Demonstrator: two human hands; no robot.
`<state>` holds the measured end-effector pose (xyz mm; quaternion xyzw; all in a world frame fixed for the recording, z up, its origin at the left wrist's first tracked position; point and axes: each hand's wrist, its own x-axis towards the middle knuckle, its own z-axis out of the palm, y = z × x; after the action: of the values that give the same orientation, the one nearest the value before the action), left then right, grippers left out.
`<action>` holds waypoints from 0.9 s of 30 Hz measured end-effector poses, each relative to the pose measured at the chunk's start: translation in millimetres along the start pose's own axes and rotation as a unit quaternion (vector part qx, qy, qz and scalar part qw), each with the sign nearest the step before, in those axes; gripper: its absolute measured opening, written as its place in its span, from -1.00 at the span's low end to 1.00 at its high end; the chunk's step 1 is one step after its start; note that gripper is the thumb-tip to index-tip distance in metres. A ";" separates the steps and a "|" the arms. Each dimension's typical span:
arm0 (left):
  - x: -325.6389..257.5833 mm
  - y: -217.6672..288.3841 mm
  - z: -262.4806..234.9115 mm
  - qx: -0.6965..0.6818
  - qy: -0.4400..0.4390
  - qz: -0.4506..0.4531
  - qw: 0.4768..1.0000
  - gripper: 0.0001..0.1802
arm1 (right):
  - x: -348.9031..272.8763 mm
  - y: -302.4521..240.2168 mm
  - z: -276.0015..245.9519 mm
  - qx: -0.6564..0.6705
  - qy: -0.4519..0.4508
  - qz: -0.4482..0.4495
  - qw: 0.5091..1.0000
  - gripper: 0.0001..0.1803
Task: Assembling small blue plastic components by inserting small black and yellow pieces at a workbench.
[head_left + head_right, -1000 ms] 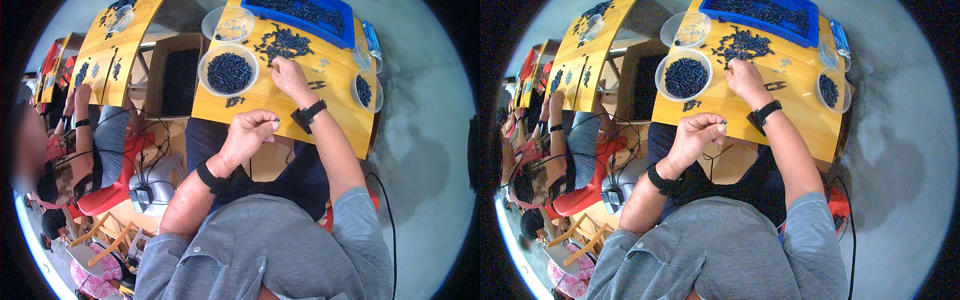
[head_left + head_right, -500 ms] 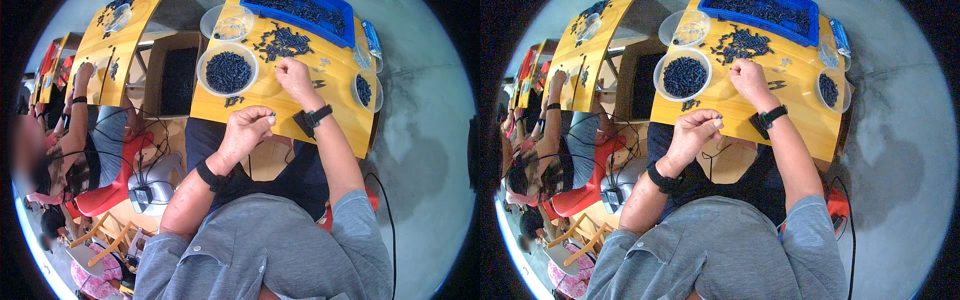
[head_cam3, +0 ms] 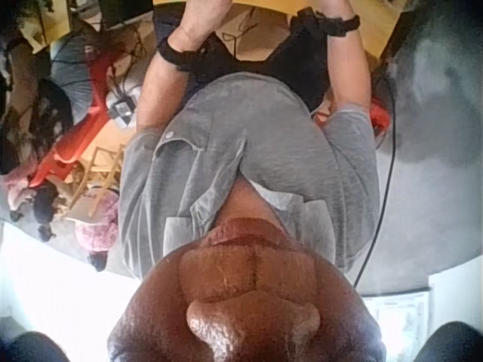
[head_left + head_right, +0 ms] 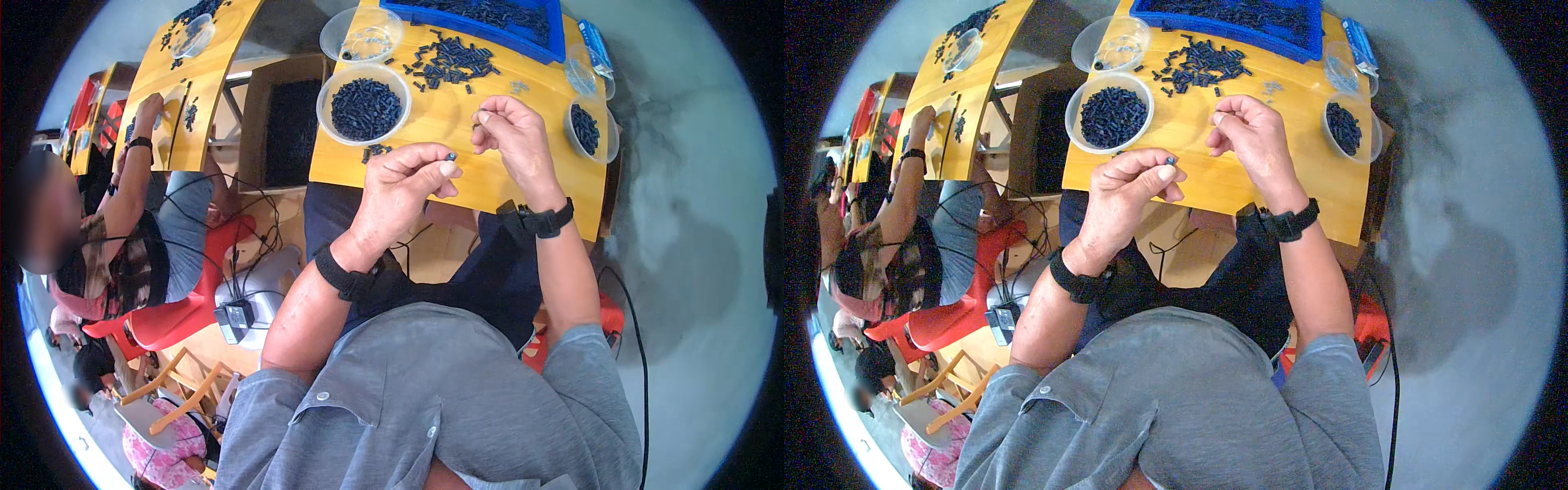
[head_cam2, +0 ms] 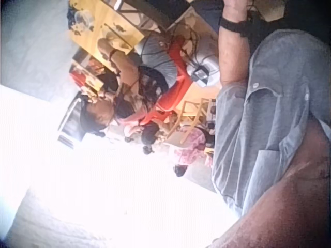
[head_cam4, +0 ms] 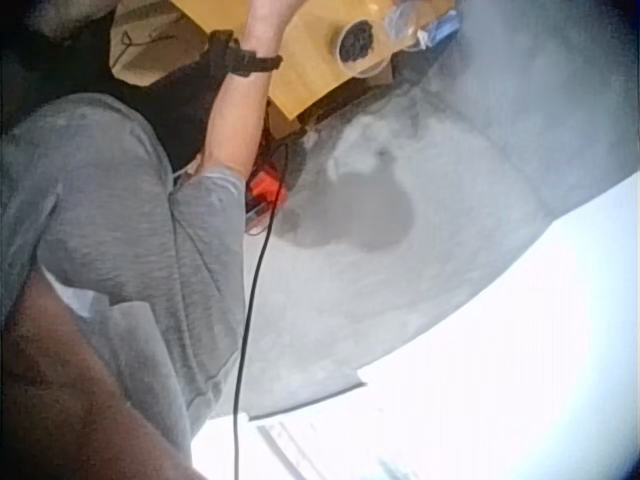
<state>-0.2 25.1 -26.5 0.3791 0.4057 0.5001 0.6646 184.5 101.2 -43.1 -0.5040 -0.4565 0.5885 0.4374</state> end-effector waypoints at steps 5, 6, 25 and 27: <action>-9.9 8.7 7.4 0.029 0.002 0.003 1.000 -0.85 | -33.5 -25.0 7.7 0.056 -0.001 -0.034 0.998 -0.90; -11.6 8.4 7.6 0.030 0.001 0.004 1.000 -0.85 | -39.1 -29.5 6.6 0.041 -0.021 -0.050 0.998 -0.90; -31.0 20.1 6.7 0.032 -0.011 0.031 0.999 -0.86 | -86.5 -45.8 42.5 -0.040 -0.076 -0.156 0.984 -0.88; -29.9 18.1 4.9 0.026 -0.012 0.035 0.999 -0.86 | -85.8 -45.5 42.4 -0.044 -0.078 -0.158 0.983 -0.89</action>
<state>-7.2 -0.6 -3.4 0.4160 0.3967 0.5082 0.6414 154.2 22.6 21.3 -0.3966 -0.5890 0.5286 0.4651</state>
